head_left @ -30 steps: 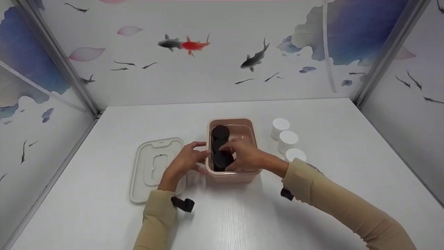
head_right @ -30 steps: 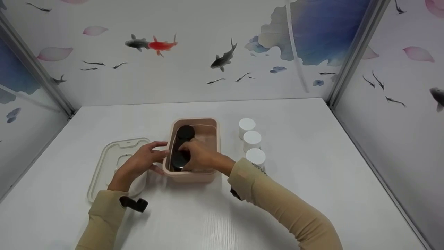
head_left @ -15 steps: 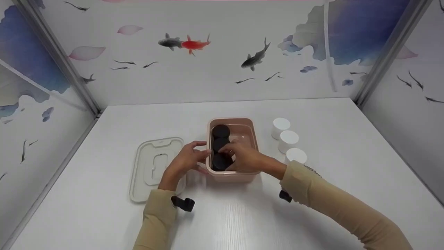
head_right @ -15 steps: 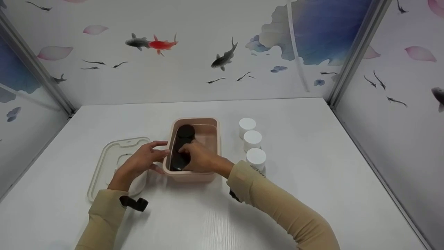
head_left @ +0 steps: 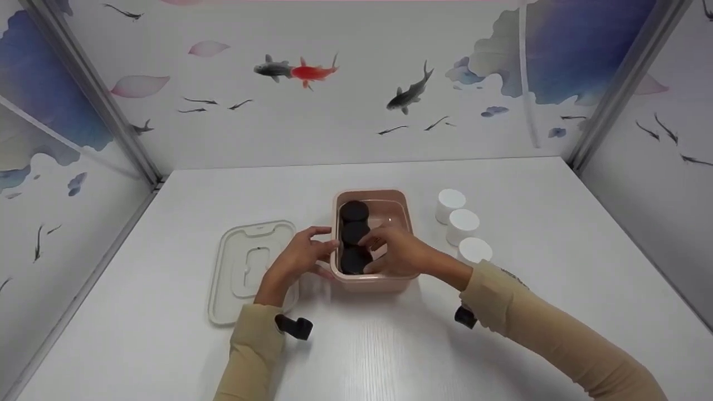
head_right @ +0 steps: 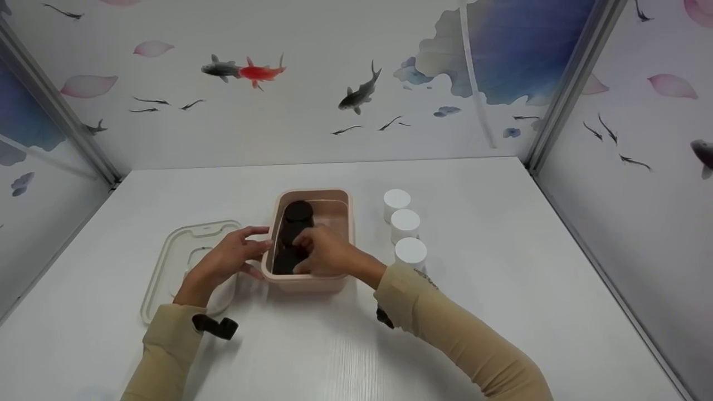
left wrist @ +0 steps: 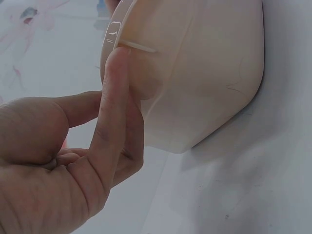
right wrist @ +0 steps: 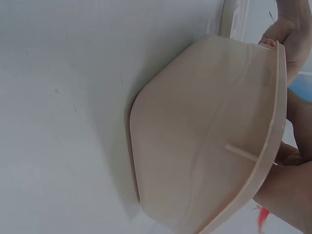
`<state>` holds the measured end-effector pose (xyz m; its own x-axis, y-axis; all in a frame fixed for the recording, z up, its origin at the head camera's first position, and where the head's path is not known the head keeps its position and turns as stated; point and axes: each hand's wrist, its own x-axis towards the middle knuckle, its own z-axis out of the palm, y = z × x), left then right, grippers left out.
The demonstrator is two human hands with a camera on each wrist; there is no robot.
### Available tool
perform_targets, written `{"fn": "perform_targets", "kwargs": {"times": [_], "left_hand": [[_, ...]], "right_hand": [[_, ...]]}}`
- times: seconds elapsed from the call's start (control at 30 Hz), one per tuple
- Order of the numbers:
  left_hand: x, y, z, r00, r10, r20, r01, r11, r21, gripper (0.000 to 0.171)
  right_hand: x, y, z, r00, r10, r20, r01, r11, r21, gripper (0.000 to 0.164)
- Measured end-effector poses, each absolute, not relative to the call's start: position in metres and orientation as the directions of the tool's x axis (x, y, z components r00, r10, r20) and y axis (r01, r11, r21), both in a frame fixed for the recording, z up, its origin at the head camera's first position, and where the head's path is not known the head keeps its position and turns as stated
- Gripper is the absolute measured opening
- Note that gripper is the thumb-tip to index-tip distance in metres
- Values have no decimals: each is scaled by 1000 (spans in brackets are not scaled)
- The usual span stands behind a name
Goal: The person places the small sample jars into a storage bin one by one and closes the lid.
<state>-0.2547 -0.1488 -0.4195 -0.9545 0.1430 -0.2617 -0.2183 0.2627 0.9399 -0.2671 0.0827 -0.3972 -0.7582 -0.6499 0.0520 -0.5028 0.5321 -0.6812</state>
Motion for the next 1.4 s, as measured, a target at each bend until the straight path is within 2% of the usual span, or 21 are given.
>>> {"fn": "perform_targets", "kwargs": {"times": [0.27,0.43,0.77,1.0,1.1,1.4], "left_hand": [[-255,-148,-420,-955,144,-259,-217,255,942,56],[-254,-150,-421,-955,150,-257,-216,244,945,55],[-253,-149,-420,-954,145,-262,-218,264,940,55],[-253,-149,-420,-954,164,-250,-207,243,948,55],[-255,-149,-420,-952,176,-249,-202,245,948,56],[-253,-148,-419,-952,161,-259,-215,247,945,57]], "right_hand": [[-263,112,-380,-799,-593,100,-445,472,-761,40],[-263,138,-372,-817,-564,122,-419,436,-797,39],[-260,191,-370,-873,-473,120,-367,474,-800,40],[-260,229,-369,-860,-480,174,-415,457,-787,37],[-262,244,-373,-853,-485,193,-434,452,-779,38],[-271,277,-394,-879,-455,140,-383,502,-775,49]]}}
